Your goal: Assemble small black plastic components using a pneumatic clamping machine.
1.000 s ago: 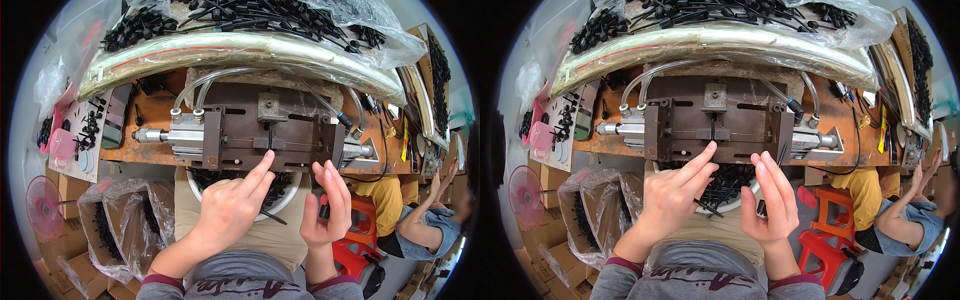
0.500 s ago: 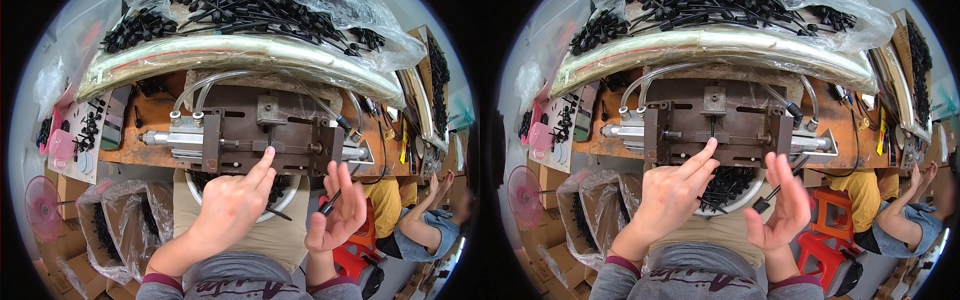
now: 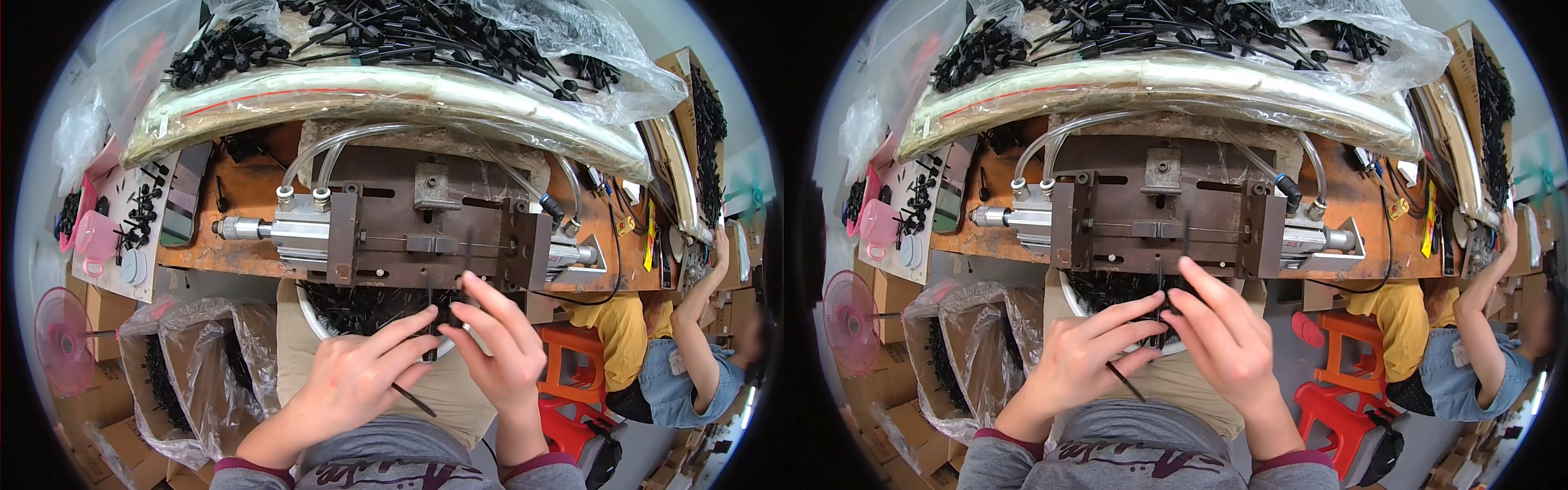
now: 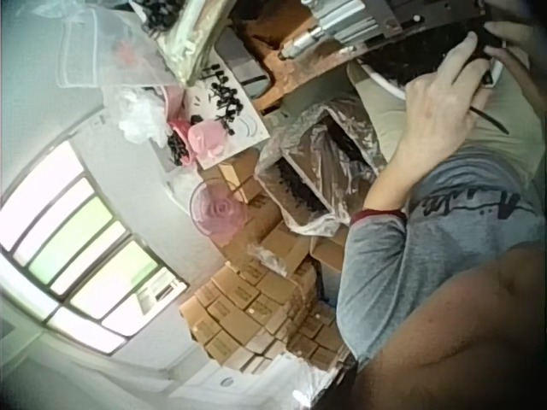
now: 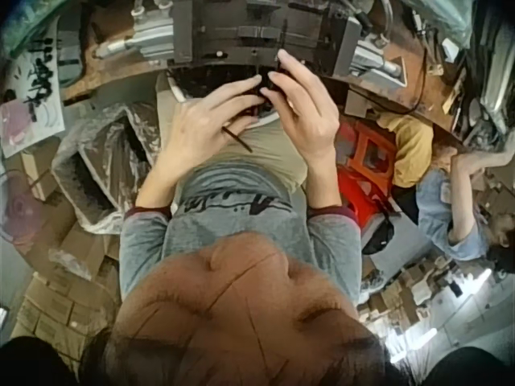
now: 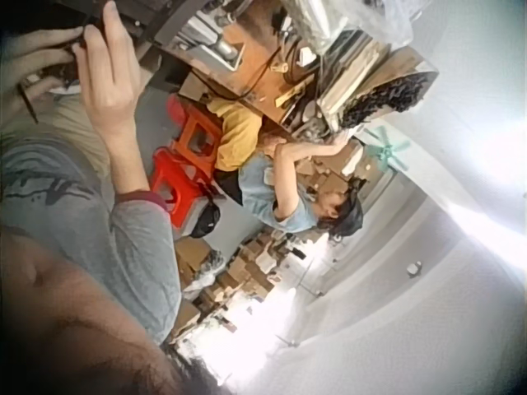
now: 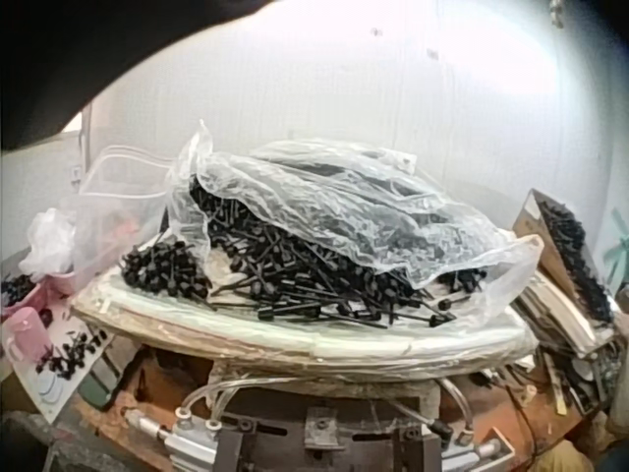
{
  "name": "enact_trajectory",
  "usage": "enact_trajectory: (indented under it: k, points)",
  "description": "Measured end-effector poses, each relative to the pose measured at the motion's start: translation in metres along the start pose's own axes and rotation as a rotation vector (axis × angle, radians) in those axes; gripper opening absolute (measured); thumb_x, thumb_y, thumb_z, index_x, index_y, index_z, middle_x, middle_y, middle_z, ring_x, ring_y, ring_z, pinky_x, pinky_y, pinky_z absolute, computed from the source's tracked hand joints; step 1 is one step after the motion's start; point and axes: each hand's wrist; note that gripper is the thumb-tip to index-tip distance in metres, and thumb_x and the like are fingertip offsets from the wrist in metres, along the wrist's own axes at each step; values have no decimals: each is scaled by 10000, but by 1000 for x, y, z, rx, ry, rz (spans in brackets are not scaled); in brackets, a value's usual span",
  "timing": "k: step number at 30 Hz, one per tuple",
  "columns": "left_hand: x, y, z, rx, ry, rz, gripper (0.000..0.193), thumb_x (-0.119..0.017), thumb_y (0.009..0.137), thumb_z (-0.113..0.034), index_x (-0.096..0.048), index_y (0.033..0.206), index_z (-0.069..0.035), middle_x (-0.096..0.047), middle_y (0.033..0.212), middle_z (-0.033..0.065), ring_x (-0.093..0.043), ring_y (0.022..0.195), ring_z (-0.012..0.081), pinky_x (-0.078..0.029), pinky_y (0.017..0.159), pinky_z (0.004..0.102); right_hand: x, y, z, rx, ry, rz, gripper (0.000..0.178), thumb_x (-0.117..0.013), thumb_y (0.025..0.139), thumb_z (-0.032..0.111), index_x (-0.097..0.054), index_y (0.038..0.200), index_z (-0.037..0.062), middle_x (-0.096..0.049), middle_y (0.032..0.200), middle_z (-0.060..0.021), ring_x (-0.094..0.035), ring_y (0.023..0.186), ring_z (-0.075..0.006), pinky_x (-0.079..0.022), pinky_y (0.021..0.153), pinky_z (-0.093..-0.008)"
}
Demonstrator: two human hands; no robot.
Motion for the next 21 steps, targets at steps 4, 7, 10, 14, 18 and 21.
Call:
enact_trajectory:
  k: [4, 7, 10, 14, 18, 21]
  points:
    - [8, -5, -5, 190, -217, -12, 418, -823, 721, -173, -632, 1077, -63, -591, 1137, 52, -644, 722, 146, -503, 524, 248, -15, 6, 3, 27, -107, 161, 228, -723, 738, 78, -650, 932, -18, -653, 1177, -163, -671, 775, -232, -537, 696, -309]
    - [11, -14, 0, 324, -364, -117, 356, -812, 739, -105, -636, 1046, -69, -565, 1084, 54, -499, 619, 76, -411, 496, 199, -18, 9, 5, 86, -263, 174, 210, -708, 756, 108, -656, 926, -4, -653, 1186, -155, -646, 698, -192, -511, 695, -291]
    - [14, -19, 4, 476, -842, -56, 439, -741, 800, -18, -552, 1193, -62, -529, 1090, 47, -416, 656, 48, -384, 585, 187, -21, 13, 8, 71, -329, 192, 209, -697, 758, 115, -662, 931, 4, -653, 1196, -144, -619, 643, -161, -486, 682, -274]
    - [14, -19, 1, 524, -1181, 2, 449, -580, 943, -85, -417, 1357, -21, -532, 1082, 61, -476, 796, 86, -419, 733, 218, -18, 22, 9, 40, -327, 199, 204, -718, 726, 89, -665, 907, 13, -661, 1192, -125, -605, 619, -162, -469, 642, -271]
    - [8, -18, 5, 507, -1368, -92, 416, -348, 1053, -236, -397, 1352, 49, -581, 990, 101, -527, 869, 140, -450, 794, 263, -19, 26, 11, 17, -317, 207, 247, -779, 670, 86, -674, 887, 35, -675, 1183, -81, -590, 622, -194, -465, 631, -277]
    - [15, -18, 8, 567, -1388, 8, 368, -348, 1054, -200, -439, 1308, 51, -622, 930, 111, -575, 826, 154, -482, 776, 285, -19, 25, 12, 5, -327, 222, 240, -775, 672, 80, -673, 886, 38, -678, 1179, -77, -585, 619, -193, -463, 630, -279]
Point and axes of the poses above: each hand's wrist, its own y-axis towards the middle knuckle, its own x-axis out of the back of the hand, z = x × y
